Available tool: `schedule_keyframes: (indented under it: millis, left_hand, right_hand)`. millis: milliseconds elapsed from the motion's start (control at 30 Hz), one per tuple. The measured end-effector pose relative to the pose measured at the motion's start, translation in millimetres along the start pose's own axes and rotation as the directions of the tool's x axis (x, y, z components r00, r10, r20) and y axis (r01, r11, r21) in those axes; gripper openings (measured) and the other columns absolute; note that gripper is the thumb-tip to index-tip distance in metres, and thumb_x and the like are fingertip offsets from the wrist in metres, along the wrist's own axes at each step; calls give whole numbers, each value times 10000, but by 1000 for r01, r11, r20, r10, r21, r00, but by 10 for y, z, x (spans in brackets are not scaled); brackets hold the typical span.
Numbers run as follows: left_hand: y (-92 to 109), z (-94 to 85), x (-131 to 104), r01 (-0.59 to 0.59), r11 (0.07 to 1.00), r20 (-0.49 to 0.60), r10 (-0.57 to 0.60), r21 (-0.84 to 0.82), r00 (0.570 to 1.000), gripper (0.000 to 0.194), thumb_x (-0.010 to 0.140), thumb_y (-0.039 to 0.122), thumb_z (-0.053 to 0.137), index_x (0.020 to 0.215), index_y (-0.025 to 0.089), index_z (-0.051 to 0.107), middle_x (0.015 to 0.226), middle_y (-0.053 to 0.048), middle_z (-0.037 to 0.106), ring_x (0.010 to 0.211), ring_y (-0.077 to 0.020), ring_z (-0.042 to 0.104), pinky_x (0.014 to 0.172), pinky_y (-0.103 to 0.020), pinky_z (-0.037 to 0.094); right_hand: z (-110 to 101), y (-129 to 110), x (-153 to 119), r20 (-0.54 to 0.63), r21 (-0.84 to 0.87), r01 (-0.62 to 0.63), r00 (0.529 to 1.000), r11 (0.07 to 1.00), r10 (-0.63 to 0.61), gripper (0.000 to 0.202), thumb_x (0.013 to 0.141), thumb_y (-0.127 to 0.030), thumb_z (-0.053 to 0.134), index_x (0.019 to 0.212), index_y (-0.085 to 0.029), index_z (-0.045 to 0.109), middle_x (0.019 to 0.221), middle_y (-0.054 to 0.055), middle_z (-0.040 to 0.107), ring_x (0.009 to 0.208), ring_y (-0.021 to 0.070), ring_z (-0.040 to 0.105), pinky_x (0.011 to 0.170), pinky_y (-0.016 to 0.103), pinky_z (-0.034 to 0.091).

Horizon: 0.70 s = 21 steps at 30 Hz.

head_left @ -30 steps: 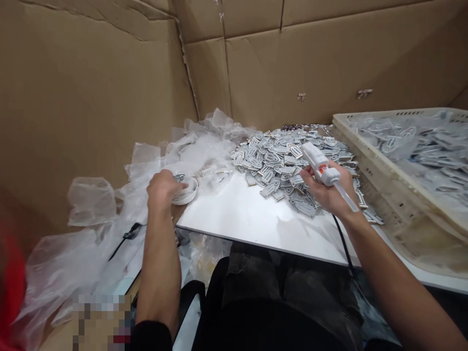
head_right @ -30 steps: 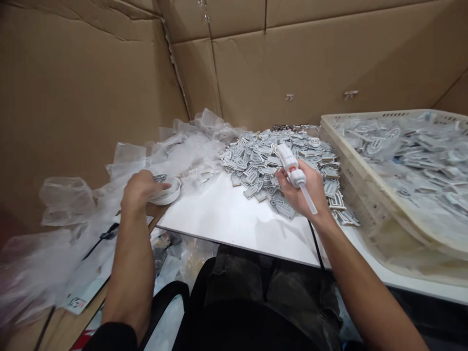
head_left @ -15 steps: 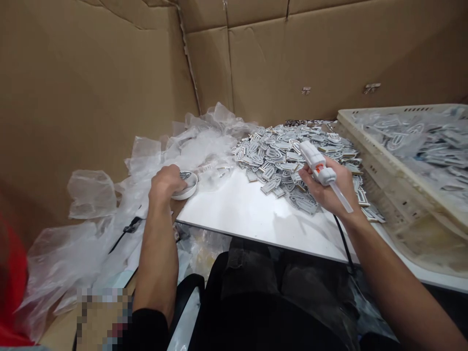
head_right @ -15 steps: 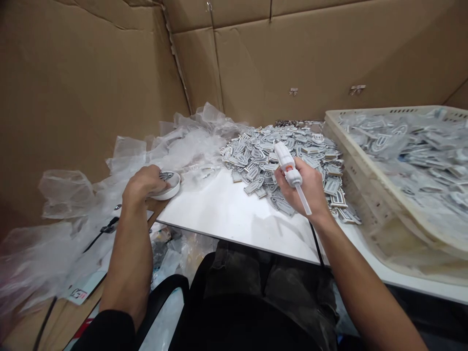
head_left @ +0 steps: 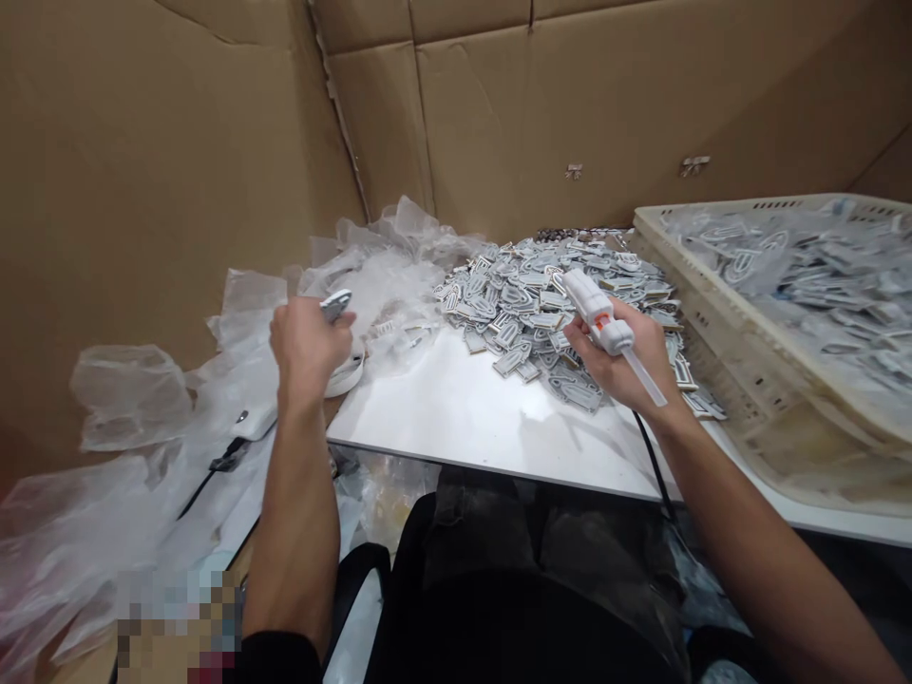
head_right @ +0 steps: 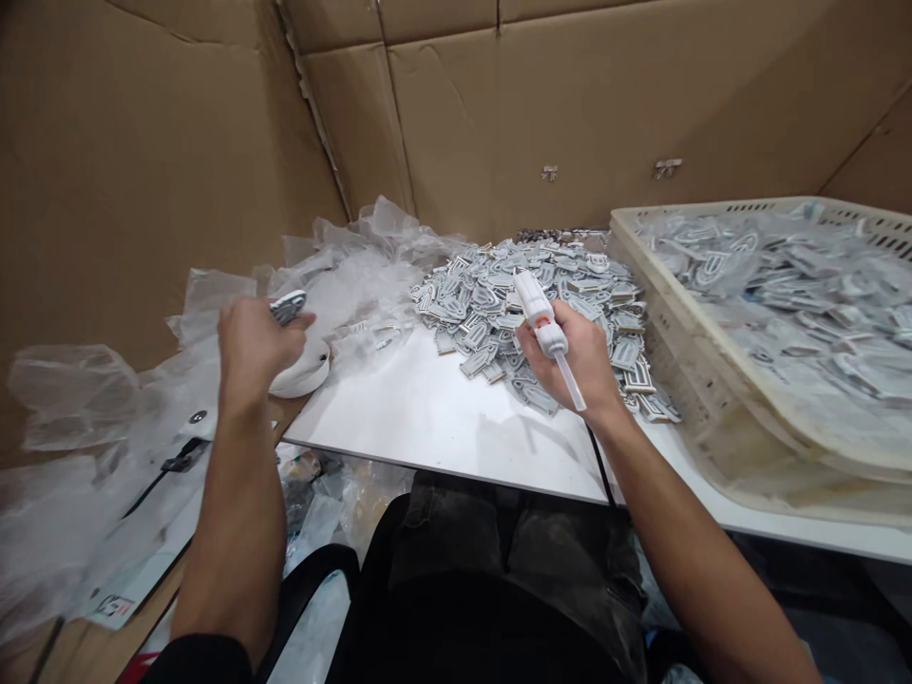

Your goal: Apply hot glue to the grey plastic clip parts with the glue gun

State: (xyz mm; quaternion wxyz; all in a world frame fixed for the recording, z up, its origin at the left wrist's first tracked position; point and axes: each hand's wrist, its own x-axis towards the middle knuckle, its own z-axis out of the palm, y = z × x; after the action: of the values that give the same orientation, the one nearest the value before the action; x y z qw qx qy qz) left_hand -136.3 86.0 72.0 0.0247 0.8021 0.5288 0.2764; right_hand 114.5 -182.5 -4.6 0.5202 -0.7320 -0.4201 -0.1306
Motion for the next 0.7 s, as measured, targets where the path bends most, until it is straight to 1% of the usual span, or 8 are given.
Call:
schedule_keyframes:
  millis: [67, 100, 167, 233, 300, 400, 600, 700]
  left_hand:
    - [197, 128, -97, -74, 967, 114, 104, -245, 988, 313, 902, 398, 713, 748, 158, 584, 702, -39, 537, 697, -190, 531, 636, -306, 339]
    - [296, 216, -157, -104, 946, 200, 171, -309, 965, 354, 878, 410, 738, 711, 161, 549, 659, -11, 495, 620, -149, 464, 594, -292, 305]
    - [464, 426, -275, -148, 904, 361, 305, -401, 881, 394, 827, 389, 779, 657, 162, 506, 617, 19, 462, 556, -106, 385, 553, -270, 282]
    - [562, 647, -362, -165, 870, 444, 390, -465, 807, 434, 803, 357, 784, 615, 167, 442, 597, 29, 428, 544, -92, 352, 532, -259, 269]
    - [582, 827, -401, -155, 860, 474, 409, -487, 780, 412, 806, 326, 754, 600, 172, 432, 581, 28, 416, 536, -97, 354, 516, -258, 256]
    - [507, 947, -405, -121, 879, 461, 354, -461, 814, 347, 818, 305, 710, 601, 174, 472, 574, 11, 448, 533, -116, 380, 510, -266, 244]
    - [292, 865, -444, -106, 915, 392, 268, -388, 880, 235, 825, 280, 692, 673, 157, 562, 707, -30, 614, 657, -165, 527, 593, -263, 325]
    - [221, 901, -441, -87, 934, 358, 218, -347, 908, 147, 816, 255, 704, 754, 147, 626, 814, -48, 682, 749, -196, 604, 642, -260, 361]
  right_hand:
    - [13, 3, -1, 5, 7, -7, 1000, 1000, 7, 268, 882, -470, 704, 854, -210, 648, 766, 25, 662, 663, 202, 562, 651, 343, 417]
    - [23, 6, -2, 12, 15, -11, 1000, 1000, 11, 266, 878, -464, 705, 852, -206, 644, 767, 22, 658, 664, 198, 561, 650, 339, 414]
    - [48, 15, -6, 42, 36, -17, 999, 999, 16, 259, 873, -452, 701, 861, -199, 646, 775, 21, 658, 669, 195, 568, 649, 333, 411]
    - [75, 16, -11, 83, 56, -19, 996, 998, 14, 265, 876, -457, 687, 878, -194, 656, 776, 21, 659, 674, 196, 579, 650, 331, 412]
    - [95, 6, -15, 115, 64, -15, 993, 998, 7, 275, 885, -467, 671, 886, -193, 658, 771, 20, 659, 675, 196, 585, 646, 327, 409]
    - [100, -31, -20, 139, 66, -12, 990, 998, 2, 276, 889, -470, 660, 885, -195, 647, 765, 21, 655, 667, 192, 575, 634, 321, 395]
    - [73, -93, -24, 146, 63, -14, 989, 998, 5, 271, 881, -469, 652, 872, -198, 633, 752, 22, 627, 674, 193, 548, 646, 330, 383]
    - [78, -94, -21, 144, 52, -13, 990, 999, 6, 263, 871, -462, 655, 858, -201, 629, 742, 21, 623, 667, 194, 542, 643, 332, 381]
